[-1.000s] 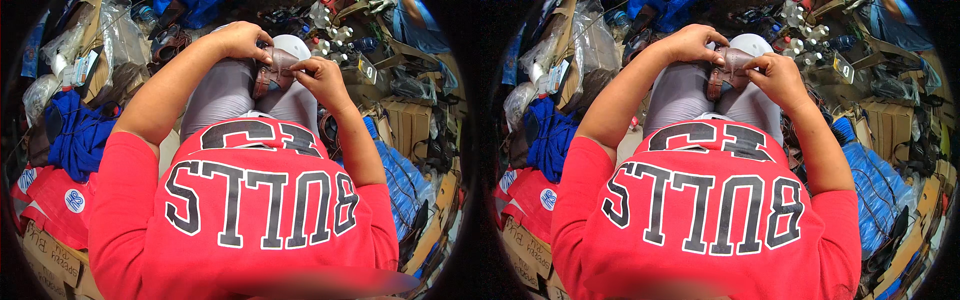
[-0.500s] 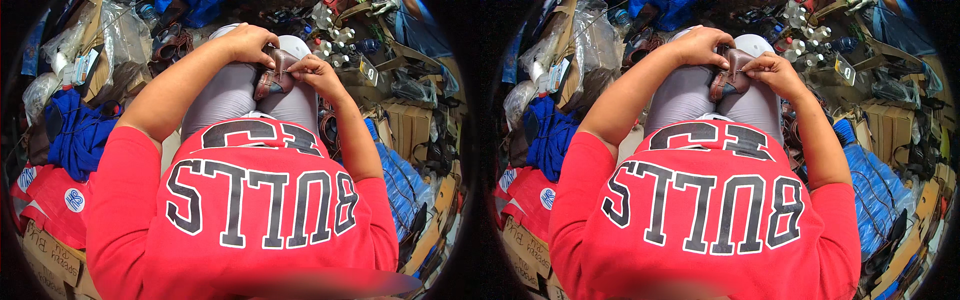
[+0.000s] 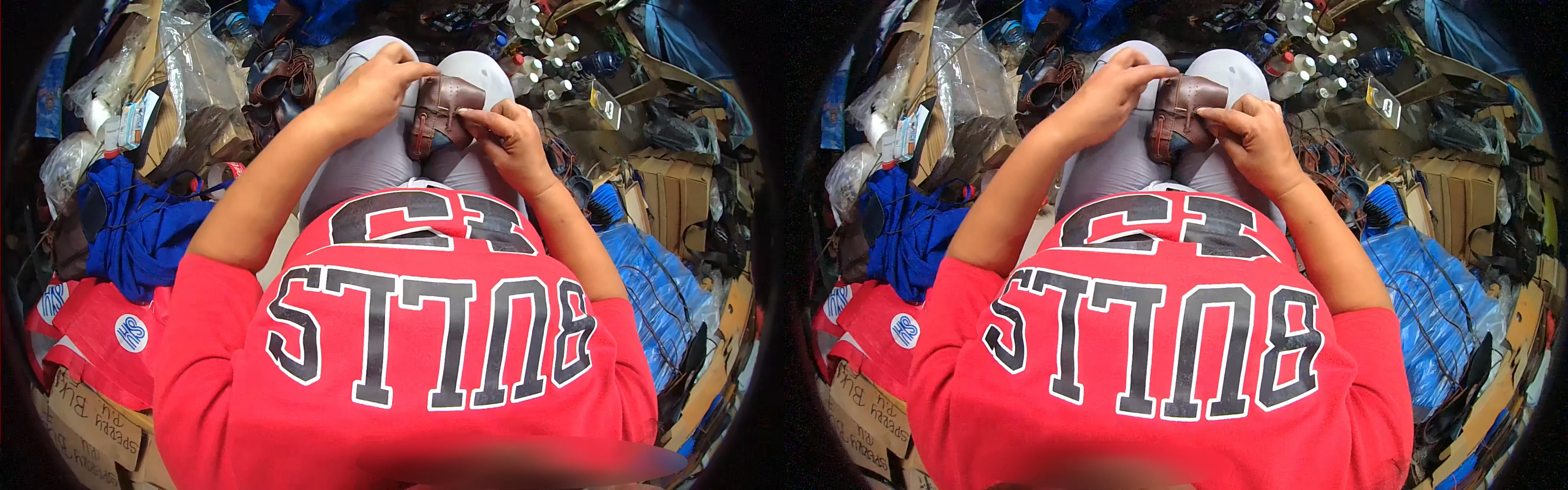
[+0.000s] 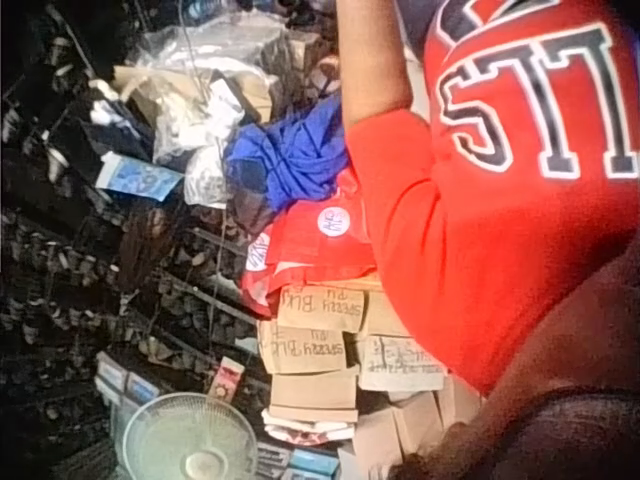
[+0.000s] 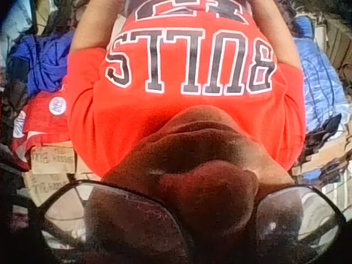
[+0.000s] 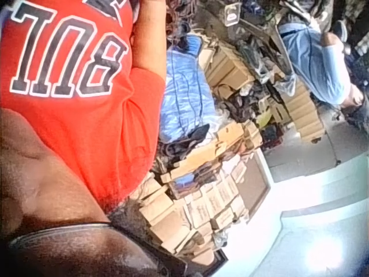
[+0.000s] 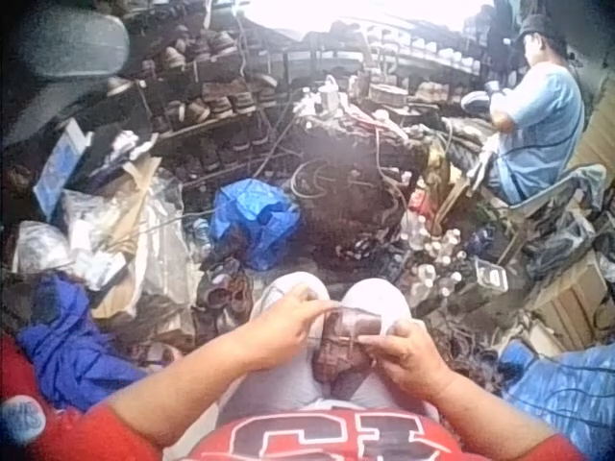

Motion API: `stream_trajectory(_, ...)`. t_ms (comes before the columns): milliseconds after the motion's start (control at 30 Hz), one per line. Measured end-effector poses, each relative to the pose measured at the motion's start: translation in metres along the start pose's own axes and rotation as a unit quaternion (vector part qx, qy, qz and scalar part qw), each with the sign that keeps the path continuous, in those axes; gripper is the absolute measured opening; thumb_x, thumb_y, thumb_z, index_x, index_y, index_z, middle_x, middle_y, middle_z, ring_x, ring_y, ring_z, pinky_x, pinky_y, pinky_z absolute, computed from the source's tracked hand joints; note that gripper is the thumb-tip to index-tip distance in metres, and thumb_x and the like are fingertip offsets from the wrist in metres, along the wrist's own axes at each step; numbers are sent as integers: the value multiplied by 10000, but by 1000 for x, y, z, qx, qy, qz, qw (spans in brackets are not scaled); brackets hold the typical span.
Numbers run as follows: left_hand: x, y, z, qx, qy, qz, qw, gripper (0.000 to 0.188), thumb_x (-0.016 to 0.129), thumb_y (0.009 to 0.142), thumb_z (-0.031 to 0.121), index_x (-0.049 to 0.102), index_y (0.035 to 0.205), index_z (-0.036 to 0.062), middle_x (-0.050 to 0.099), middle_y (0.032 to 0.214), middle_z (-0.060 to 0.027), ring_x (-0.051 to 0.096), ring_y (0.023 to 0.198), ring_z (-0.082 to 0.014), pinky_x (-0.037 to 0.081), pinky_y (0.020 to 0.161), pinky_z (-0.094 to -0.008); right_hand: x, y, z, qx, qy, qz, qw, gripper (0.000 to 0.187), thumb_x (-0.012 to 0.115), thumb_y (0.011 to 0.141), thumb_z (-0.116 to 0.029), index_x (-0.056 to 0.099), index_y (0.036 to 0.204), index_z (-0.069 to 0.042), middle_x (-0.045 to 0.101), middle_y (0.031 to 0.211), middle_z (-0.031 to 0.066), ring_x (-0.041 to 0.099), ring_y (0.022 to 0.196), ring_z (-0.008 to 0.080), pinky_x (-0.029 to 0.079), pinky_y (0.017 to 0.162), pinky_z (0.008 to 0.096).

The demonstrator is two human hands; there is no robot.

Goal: Stitching or repairing a leather shoe upper using a needle and thread in a workshop.

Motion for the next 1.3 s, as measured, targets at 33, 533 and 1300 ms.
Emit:
stream_trajectory(33,-2,-5,7,1,-1,-4,1000,395,516,827,-77,615,1162,107,549,949,-121,574,936,-267,446,867,-348,2,-3,5,25,6,-7,1000,306,666,729,-26,715,992,-174,566,733,48,566,727,228,440,671,333)
stream_trajectory(533,-17,-19,23,42,109,91,989,146,736,727,139,737,844,227,477,697,21,480,765,-176,303,773,-357,25,19,50,123,207,-129,962,443,468,716,98,713,1004,-134,502,793,16,519,778,135,432,755,250)
stream_trajectory(1300,-4,-14,4,39,48,24,998,230,714,729,90,752,912,225,521,705,35,527,830,-158,322,833,-345,34,17,52,144,278,-168,935,371,573,749,32,733,1037,-137,512,774,-3,486,779,112,402,740,221)
Point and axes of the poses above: each hand's wrist, its own y-axis towards the middle knuckle, its own x-axis out of the palm, z = x × y, the point moved 10 cm from there along y, towards the middle knuckle
